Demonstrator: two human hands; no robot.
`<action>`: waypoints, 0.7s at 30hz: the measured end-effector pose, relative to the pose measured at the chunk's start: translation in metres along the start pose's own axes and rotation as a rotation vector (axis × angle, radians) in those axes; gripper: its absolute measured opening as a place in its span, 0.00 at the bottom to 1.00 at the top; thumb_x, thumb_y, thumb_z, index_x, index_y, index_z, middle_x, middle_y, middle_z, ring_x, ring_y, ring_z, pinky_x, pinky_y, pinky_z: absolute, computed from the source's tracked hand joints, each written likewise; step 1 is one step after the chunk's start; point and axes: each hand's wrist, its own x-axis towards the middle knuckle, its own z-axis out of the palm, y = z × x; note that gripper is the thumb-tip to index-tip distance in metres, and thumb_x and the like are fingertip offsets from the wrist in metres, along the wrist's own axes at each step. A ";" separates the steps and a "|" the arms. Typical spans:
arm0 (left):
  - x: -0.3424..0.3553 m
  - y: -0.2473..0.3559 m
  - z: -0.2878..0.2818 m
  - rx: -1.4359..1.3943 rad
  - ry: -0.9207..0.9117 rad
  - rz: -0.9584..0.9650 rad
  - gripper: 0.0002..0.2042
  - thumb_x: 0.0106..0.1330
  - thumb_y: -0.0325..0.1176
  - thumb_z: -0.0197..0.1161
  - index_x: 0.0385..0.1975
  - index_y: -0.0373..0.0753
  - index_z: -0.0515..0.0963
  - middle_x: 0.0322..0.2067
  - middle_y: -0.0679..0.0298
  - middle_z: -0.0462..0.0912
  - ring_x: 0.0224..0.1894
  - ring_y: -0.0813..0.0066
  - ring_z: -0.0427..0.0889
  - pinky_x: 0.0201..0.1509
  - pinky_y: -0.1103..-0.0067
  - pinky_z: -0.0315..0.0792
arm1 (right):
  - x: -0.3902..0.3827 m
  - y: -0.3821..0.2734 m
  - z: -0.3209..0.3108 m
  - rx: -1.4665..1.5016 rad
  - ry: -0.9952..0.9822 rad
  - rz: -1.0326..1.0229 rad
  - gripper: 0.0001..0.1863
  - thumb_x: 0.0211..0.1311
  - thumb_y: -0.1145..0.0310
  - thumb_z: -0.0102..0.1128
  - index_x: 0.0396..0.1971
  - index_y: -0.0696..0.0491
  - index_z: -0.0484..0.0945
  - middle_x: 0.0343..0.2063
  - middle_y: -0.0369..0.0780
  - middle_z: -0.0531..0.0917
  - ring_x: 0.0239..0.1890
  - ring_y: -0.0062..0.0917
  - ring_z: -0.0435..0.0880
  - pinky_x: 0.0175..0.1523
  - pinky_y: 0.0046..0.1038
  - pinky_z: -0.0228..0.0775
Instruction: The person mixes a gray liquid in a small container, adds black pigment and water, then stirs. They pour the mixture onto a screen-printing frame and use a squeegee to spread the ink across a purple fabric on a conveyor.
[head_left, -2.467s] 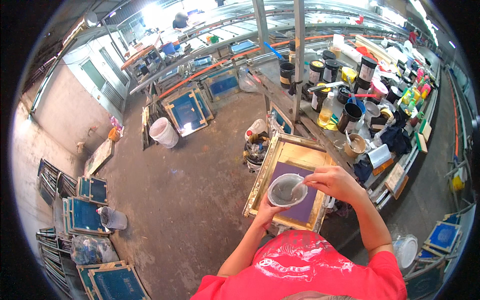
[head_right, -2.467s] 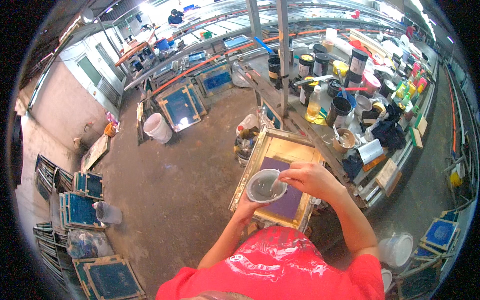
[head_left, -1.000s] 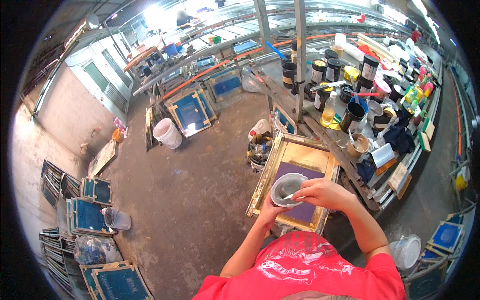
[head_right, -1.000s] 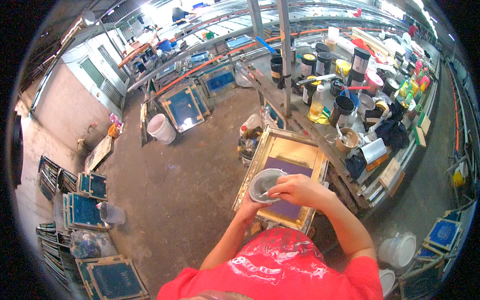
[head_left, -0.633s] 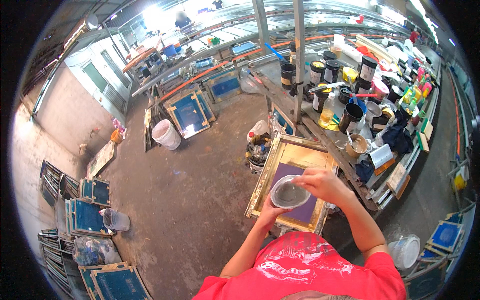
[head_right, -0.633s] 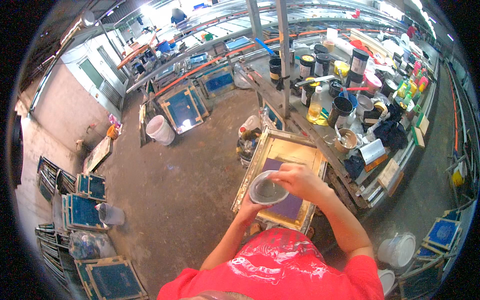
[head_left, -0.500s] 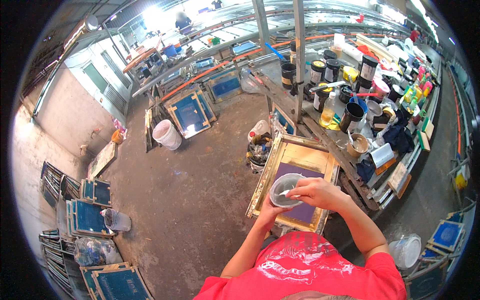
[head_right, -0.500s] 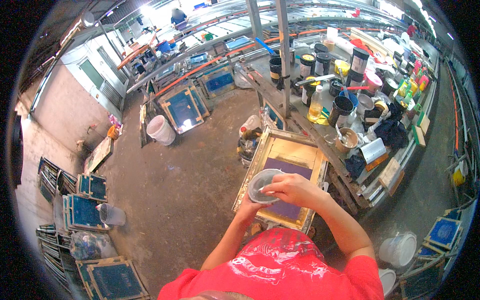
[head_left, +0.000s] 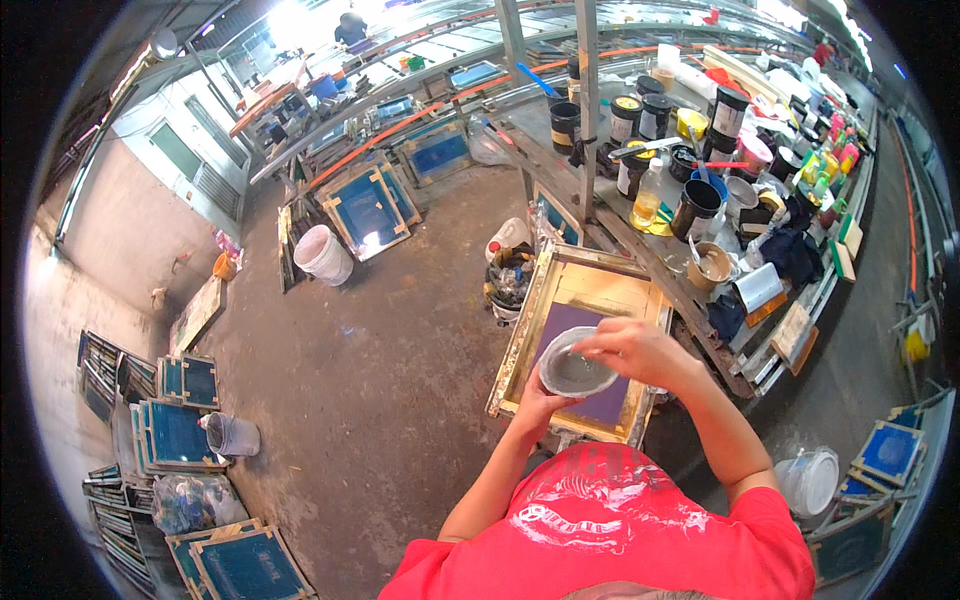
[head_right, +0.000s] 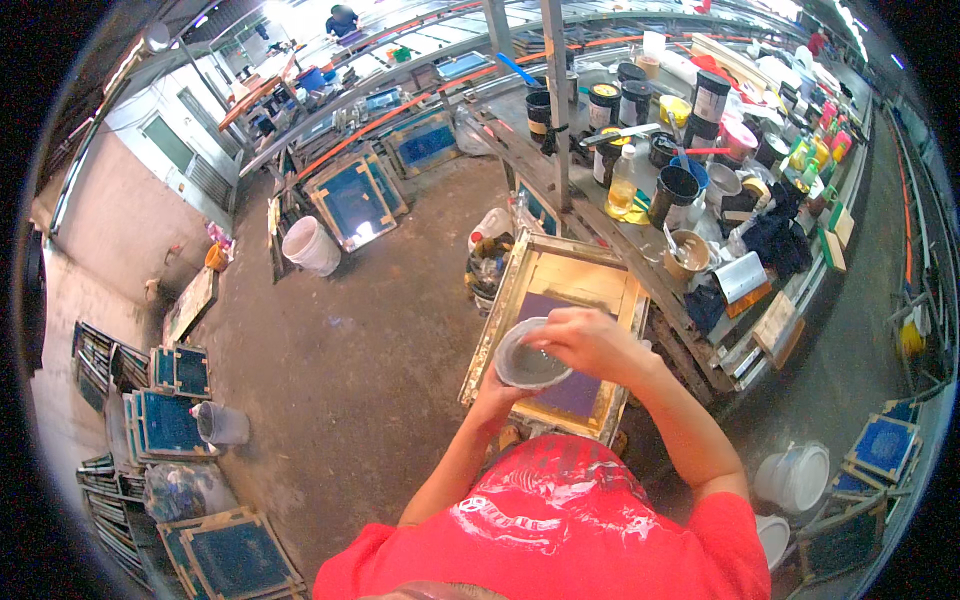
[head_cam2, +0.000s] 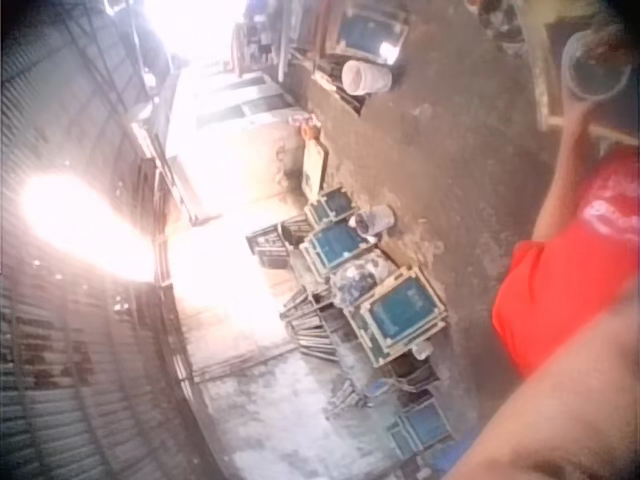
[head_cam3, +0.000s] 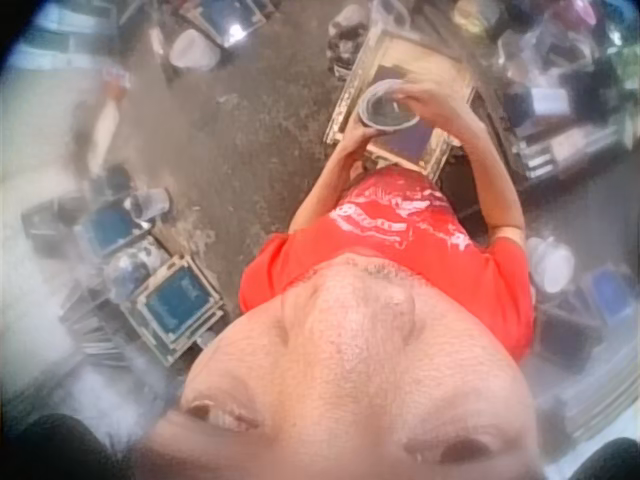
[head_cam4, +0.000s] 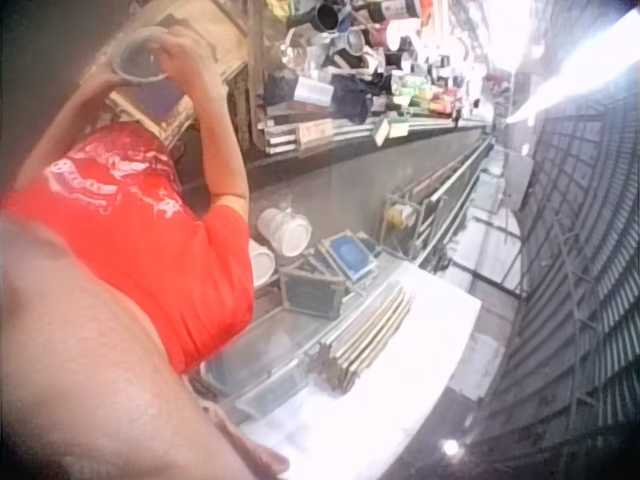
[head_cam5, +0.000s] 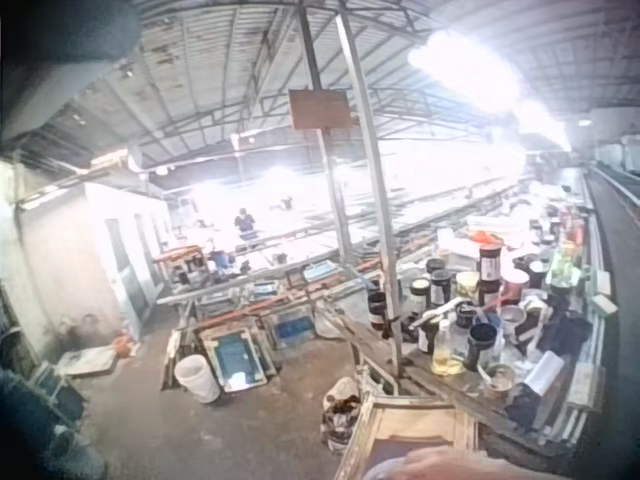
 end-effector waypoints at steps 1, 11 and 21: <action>0.001 0.001 0.000 -0.010 0.003 -0.010 0.43 0.44 0.20 0.78 0.66 0.42 0.68 0.57 0.65 0.79 0.58 0.70 0.80 0.57 0.73 0.79 | 0.000 -0.001 0.004 0.037 -0.028 -0.049 0.12 0.63 0.71 0.65 0.46 0.49 0.86 0.33 0.42 0.83 0.37 0.38 0.84 0.45 0.37 0.76; -0.001 0.001 -0.002 -0.007 0.000 -0.025 0.44 0.46 0.16 0.77 0.68 0.42 0.65 0.61 0.62 0.76 0.61 0.66 0.79 0.58 0.70 0.81 | -0.009 0.004 -0.037 -0.085 0.016 0.085 0.08 0.66 0.68 0.63 0.39 0.52 0.86 0.31 0.43 0.84 0.36 0.40 0.85 0.43 0.38 0.77; 0.000 -0.004 -0.008 0.052 0.035 0.016 0.42 0.47 0.19 0.78 0.66 0.43 0.67 0.58 0.64 0.78 0.58 0.69 0.80 0.56 0.72 0.81 | -0.007 -0.005 -0.001 0.020 -0.291 -0.031 0.12 0.61 0.68 0.63 0.44 0.49 0.86 0.35 0.42 0.82 0.41 0.39 0.84 0.48 0.39 0.77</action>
